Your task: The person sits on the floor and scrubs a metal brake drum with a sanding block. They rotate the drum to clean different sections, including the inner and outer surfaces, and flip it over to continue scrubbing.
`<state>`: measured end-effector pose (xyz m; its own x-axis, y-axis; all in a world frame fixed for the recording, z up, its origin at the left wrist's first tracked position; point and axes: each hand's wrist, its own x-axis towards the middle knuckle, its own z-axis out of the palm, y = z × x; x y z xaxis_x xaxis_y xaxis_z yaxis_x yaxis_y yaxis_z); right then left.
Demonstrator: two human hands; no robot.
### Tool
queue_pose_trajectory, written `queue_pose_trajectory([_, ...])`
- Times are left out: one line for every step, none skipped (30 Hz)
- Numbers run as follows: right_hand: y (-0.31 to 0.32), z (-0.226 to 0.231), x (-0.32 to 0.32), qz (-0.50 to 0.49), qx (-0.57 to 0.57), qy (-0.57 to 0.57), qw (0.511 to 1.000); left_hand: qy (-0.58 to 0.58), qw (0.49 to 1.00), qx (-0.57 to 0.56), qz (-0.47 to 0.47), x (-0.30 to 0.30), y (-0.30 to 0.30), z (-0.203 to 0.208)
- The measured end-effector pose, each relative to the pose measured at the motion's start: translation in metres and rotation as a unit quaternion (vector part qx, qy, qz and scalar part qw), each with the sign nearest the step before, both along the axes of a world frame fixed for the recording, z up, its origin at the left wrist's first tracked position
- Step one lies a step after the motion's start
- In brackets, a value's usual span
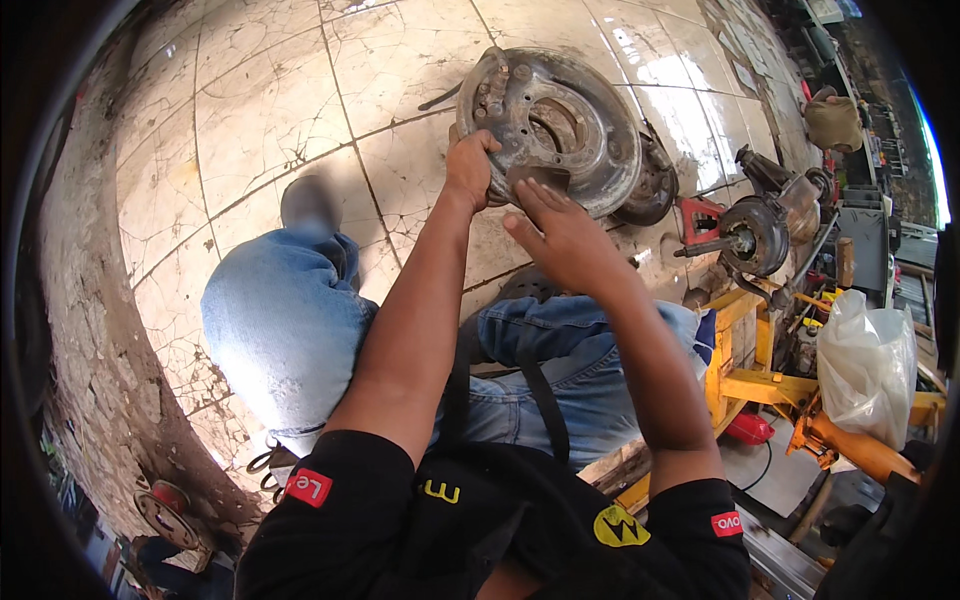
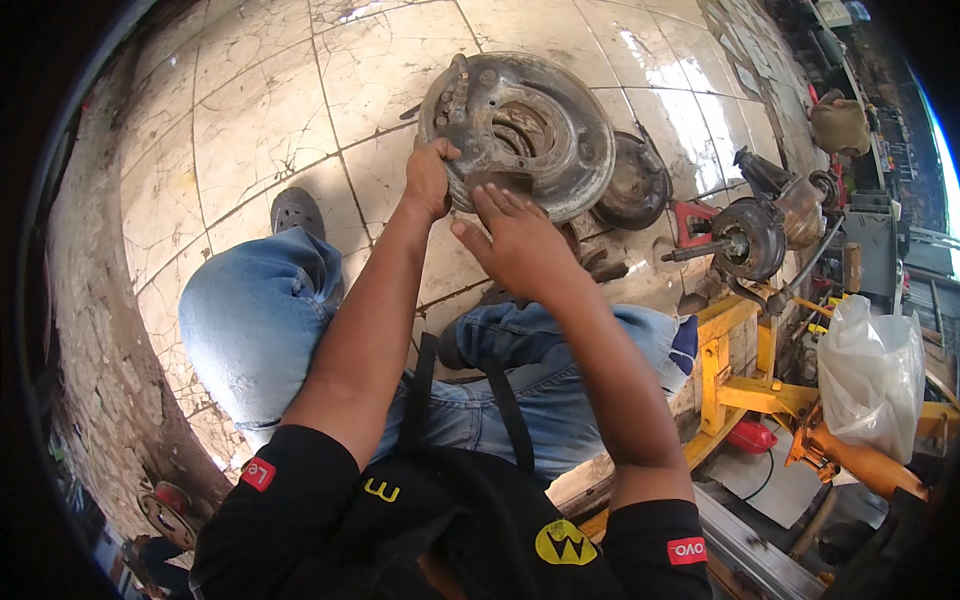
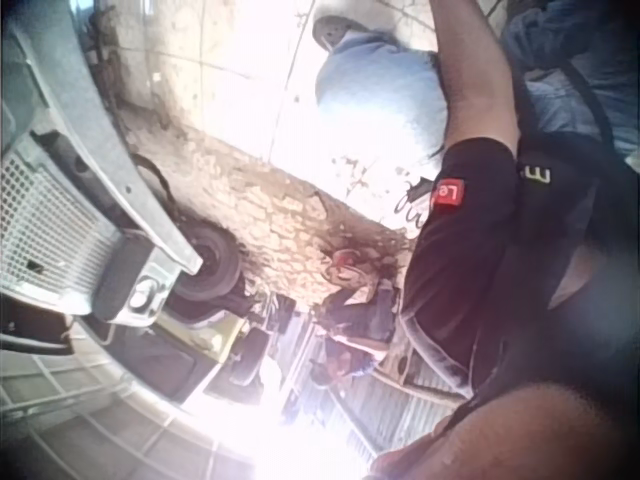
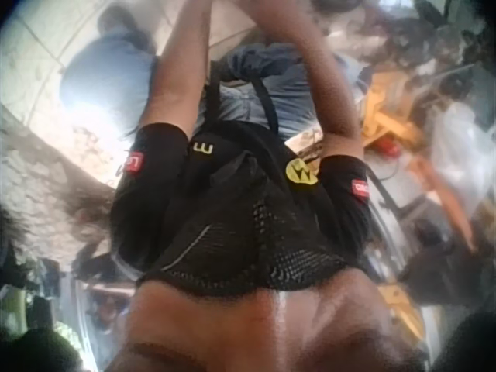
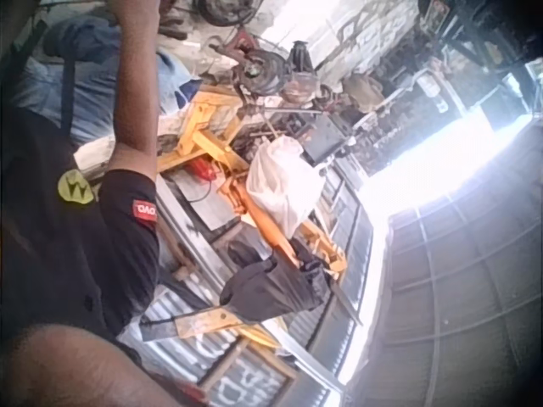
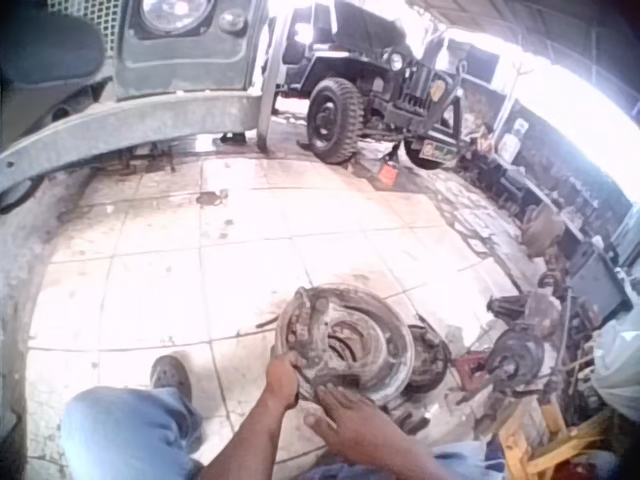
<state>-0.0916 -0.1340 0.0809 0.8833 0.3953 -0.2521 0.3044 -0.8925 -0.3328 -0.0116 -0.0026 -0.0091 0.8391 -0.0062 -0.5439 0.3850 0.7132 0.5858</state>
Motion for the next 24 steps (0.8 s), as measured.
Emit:
queue_pose_trajectory([-0.001,-0.009,0.000,-0.006,-0.017,-0.046,0.999,-0.003,1.000,-0.007,0.002,0.002,-0.004,-0.001])
queue_pose_trajectory([0.001,-0.016,0.000,-0.013,-0.024,-0.078,0.997,-0.003,1.000,-0.011,0.005,0.003,-0.007,-0.006])
queue_pose_trajectory([0.003,-0.021,0.001,-0.020,-0.032,-0.110,0.993,-0.004,1.000,-0.015,0.009,0.005,-0.009,-0.010])
queue_pose_trajectory([0.004,-0.024,0.001,-0.027,-0.039,-0.142,0.989,-0.008,1.000,-0.020,0.008,0.007,-0.011,-0.014])
queue_pose_trajectory([0.004,-0.019,-0.001,-0.029,-0.014,-0.084,0.996,-0.007,1.000,-0.021,0.008,0.005,-0.008,-0.018])
queue_pose_trajectory([0.005,-0.007,-0.002,-0.027,0.016,-0.026,0.999,-0.006,1.000,-0.020,0.012,0.004,-0.002,-0.023])
queue_pose_trajectory([0.006,-0.003,-0.002,-0.024,0.045,0.033,0.998,0.002,1.000,-0.030,0.000,0.003,0.004,-0.027])
queue_pose_trajectory([0.005,0.000,-0.002,-0.023,0.043,0.035,0.998,0.005,0.999,-0.048,-0.019,0.005,0.006,-0.026])
queue_pose_trajectory([0.003,0.001,-0.001,-0.022,0.042,0.037,0.998,0.008,0.997,-0.065,-0.037,0.005,0.005,-0.026])
queue_pose_trajectory([0.003,0.002,0.000,-0.021,0.041,0.039,0.998,0.002,0.999,-0.026,-0.022,0.005,0.003,-0.025])
queue_pose_trajectory([0.003,-0.003,0.002,-0.025,0.009,-0.043,0.999,-0.010,1.000,0.009,-0.008,0.007,-0.003,-0.023])
queue_pose_trajectory([0.006,-0.017,0.002,-0.030,-0.022,-0.124,0.992,-0.019,0.999,0.045,0.006,0.008,-0.009,-0.026])
queue_pose_trajectory([0.004,-0.025,0.002,-0.034,-0.055,-0.203,0.977,-0.036,0.998,0.056,0.011,0.010,-0.015,-0.028])
queue_pose_trajectory([0.007,-0.019,0.004,-0.033,-0.027,-0.139,0.989,-0.047,0.996,0.072,0.025,0.011,-0.013,-0.039])
queue_pose_trajectory([0.009,-0.008,0.003,-0.033,0.002,-0.070,0.997,-0.055,0.994,0.089,0.038,0.007,-0.008,-0.043])
queue_pose_trajectory([0.010,-0.002,0.002,-0.032,0.031,-0.001,0.999,-0.033,0.998,0.038,0.023,0.005,-0.003,-0.047])
queue_pose_trajectory([0.005,-0.001,0.002,-0.029,0.038,0.015,0.999,-0.016,1.000,-0.018,0.002,0.006,-0.001,-0.039])
queue_pose_trajectory([0.000,0.001,0.001,-0.024,0.045,0.031,0.998,0.001,0.997,-0.074,-0.018,0.007,0.001,-0.034])
queue_pose_trajectory([-0.003,0.002,0.001,-0.020,0.053,0.047,0.997,-0.006,0.998,-0.062,-0.016,0.007,-0.001,-0.039])
queue_pose_trajectory([0.003,-0.002,0.000,-0.026,0.007,-0.018,0.999,-0.017,0.999,-0.050,-0.010,0.010,-0.003,-0.047])
queue_pose_trajectory([0.009,-0.014,-0.003,-0.040,-0.042,-0.083,0.995,-0.028,0.999,-0.042,-0.013,0.013,-0.008,-0.046])
queue_pose_trajectory([0.010,-0.019,-0.004,-0.054,-0.090,-0.148,0.983,-0.037,0.999,-0.035,-0.011,0.015,-0.013,-0.045])
queue_pose_trajectory([0.010,-0.020,-0.005,-0.056,-0.076,-0.131,0.987,-0.040,0.999,-0.023,-0.004,0.010,-0.012,-0.043])
queue_pose_trajectory([0.008,-0.020,-0.005,-0.059,-0.061,-0.115,0.990,-0.043,0.999,-0.012,0.003,0.006,-0.012,-0.041])
